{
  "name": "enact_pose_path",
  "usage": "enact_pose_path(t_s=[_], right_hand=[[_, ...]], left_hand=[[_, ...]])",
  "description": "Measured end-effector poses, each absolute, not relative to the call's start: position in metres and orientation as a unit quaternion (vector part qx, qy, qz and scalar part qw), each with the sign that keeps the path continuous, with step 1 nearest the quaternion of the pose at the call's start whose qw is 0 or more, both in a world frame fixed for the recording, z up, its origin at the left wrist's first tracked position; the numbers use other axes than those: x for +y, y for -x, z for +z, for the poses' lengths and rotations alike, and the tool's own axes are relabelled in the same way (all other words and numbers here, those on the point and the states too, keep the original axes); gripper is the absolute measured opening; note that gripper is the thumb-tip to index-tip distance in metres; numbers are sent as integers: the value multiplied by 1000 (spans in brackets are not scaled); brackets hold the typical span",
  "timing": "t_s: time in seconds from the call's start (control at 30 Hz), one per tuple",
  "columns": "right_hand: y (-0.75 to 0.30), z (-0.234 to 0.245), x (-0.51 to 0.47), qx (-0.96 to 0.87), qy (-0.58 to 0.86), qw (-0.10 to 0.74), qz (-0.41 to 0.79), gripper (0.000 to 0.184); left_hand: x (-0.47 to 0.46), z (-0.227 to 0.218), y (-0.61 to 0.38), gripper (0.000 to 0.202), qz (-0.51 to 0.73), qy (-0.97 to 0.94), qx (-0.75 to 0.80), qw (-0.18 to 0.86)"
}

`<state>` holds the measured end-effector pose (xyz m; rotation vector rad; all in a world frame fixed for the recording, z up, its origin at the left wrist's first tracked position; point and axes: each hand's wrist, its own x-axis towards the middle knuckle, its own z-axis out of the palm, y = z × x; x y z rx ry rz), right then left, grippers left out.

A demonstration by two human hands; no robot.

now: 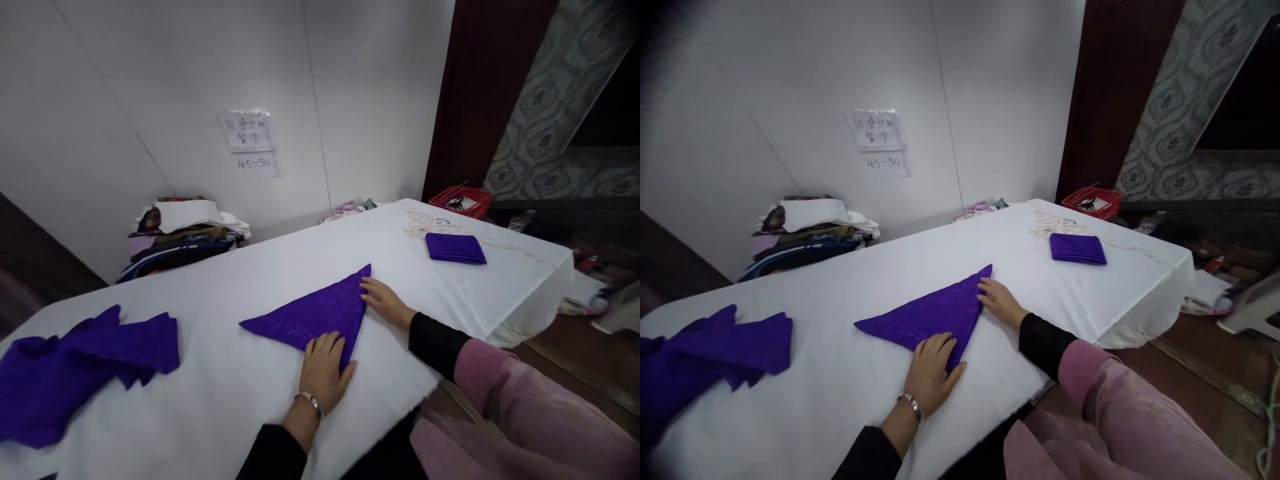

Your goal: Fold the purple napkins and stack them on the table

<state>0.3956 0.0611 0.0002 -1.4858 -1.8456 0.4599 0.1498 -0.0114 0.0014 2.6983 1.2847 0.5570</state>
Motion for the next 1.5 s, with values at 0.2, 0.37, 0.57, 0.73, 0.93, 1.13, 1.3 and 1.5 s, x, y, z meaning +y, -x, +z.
enact_pose_path(t_s=[0.2,0.37,0.57,0.73,0.93,1.13,1.3,1.5], right_hand=[[-424,2,107,-544,687,413,247,40],[-423,7,137,-478,701,430,308,49],[-414,33,155,-478,650,473,354,42],[-416,39,162,-490,638,456,381,38],[-429,9,161,-490,672,408,376,37],[-430,-1,168,-525,668,406,336,38],[-428,-1,174,-577,658,389,288,39],[-436,-10,174,-626,671,341,205,37]], left_hand=[[-10,3,-151,22,204,-880,425,51],[-13,7,-151,11,218,-886,407,50],[-12,12,-150,13,221,-885,406,47],[-13,12,-151,12,193,-886,418,48],[-16,14,-152,16,145,-884,442,56],[-17,13,-152,20,122,-885,443,76],[-17,12,-153,21,109,-888,440,76],[-18,14,-154,15,105,-884,450,70]])
